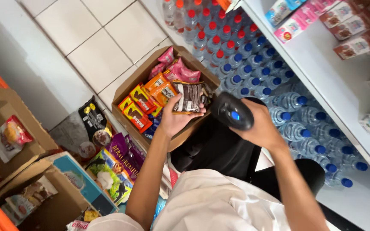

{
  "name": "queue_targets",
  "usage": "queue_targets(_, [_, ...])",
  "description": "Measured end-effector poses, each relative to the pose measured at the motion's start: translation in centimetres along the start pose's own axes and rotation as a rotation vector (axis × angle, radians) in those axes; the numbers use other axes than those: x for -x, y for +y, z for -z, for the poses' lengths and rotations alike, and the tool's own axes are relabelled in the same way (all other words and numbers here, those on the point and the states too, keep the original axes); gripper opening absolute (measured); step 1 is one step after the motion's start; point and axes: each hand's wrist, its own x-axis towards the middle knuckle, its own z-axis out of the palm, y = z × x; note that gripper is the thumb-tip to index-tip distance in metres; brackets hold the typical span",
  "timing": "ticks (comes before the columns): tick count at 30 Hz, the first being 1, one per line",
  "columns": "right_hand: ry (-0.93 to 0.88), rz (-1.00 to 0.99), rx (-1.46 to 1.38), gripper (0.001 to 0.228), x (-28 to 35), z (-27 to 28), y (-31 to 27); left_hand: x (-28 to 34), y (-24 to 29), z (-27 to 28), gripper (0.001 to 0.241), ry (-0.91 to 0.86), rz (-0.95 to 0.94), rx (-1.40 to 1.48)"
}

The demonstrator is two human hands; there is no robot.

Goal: The person scans various packaged snack and chocolate items using a handheld barcode scanner, picking them up from a box and placing them onto store shelves.

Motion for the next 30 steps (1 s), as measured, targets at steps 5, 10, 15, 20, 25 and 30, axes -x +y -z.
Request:
queue_targets(5, [-0.12,-0.061,0.163,0.033,2.6,4.6,-5.6,-0.9,-0.8,-3.3,0.068,-0.22,0.027,0.089])
queue_targets(10, [-0.086,-0.079,0.254,0.034,4.6,5.5,-7.3,-1.8,-2.2,-5.1,0.071,-0.206,0.069,0.003])
queue_targets(15, [-0.093,-0.127,0.34,0.033,6.1,5.6,-7.9,-1.8,-3.1,-6.4,0.07,-0.196,0.103,-0.002])
queue_targets(20, [-0.076,-0.111,0.404,0.031,7.2,5.9,-8.3,-1.8,-3.5,-7.0,0.065,-0.161,0.137,0.047])
queue_targets(25, [0.001,-0.089,0.343,0.032,8.0,6.0,-6.7,-2.1,-5.0,-6.8,0.054,-0.075,0.152,0.031])
queue_targets(30, [0.447,-0.103,-0.121,0.044,8.0,5.3,-2.2,-2.9,-5.8,-12.8,0.055,0.188,0.036,-0.757])
